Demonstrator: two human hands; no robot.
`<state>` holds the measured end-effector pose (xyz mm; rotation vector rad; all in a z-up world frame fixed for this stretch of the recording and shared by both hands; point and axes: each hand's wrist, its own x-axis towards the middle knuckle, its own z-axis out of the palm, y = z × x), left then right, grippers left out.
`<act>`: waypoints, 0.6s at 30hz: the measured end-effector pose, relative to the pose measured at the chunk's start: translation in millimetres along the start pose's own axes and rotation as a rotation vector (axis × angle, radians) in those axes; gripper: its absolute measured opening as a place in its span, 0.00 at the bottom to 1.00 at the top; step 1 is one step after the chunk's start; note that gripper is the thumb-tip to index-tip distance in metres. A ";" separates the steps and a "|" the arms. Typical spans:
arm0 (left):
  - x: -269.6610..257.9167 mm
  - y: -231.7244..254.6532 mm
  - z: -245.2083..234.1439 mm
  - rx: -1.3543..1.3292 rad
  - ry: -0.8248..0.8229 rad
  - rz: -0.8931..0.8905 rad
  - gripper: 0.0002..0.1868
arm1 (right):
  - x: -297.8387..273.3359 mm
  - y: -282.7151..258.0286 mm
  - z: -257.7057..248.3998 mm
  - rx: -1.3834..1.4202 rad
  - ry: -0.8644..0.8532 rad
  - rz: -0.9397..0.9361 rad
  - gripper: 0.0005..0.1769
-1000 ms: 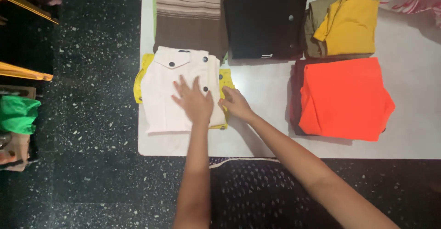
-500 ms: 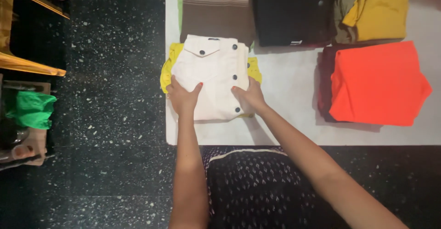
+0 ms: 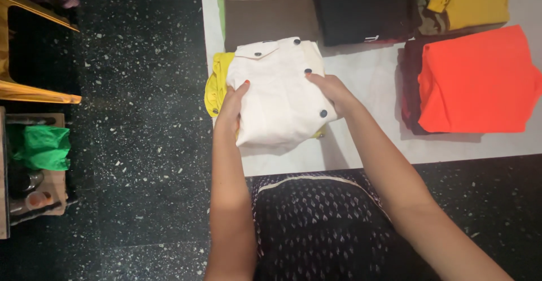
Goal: The person organizes folded clothes on a table by hand, picking up and repositioning a white jacket, a black shirt, a maroon shirt, an orange shirt, a yellow shirt, a green shirt, and a black vest.
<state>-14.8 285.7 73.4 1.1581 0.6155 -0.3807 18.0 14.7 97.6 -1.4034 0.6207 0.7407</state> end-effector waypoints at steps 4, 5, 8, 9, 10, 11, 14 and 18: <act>13.6 -25.4 -8.4 -0.072 -0.050 0.048 0.43 | 21.0 28.1 -8.1 0.108 -0.146 -0.043 0.33; 12.4 -28.0 -8.5 -0.020 -0.010 0.033 0.44 | 25.4 37.5 -9.2 0.153 -0.206 -0.046 0.34; 18.4 -47.2 -15.0 0.131 0.061 0.049 0.47 | 30.0 61.1 -9.1 0.178 -0.281 -0.053 0.38; 22.3 -54.5 -19.1 0.231 0.094 0.082 0.50 | 31.0 67.4 -7.3 0.160 -0.298 -0.058 0.39; 20.7 -55.6 -19.4 0.230 0.096 0.085 0.50 | 28.8 67.6 -5.0 0.158 -0.301 -0.059 0.39; 19.9 -56.0 -19.2 0.257 0.093 0.152 0.53 | 26.9 67.0 -3.0 0.114 -0.284 -0.073 0.40; 5.3 -46.5 -10.9 0.222 0.058 0.203 0.56 | 27.8 70.3 -5.3 0.065 -0.252 -0.103 0.40; 5.0 -53.5 -7.7 0.195 0.059 0.228 0.55 | 32.3 69.7 -14.4 0.077 -0.219 -0.154 0.39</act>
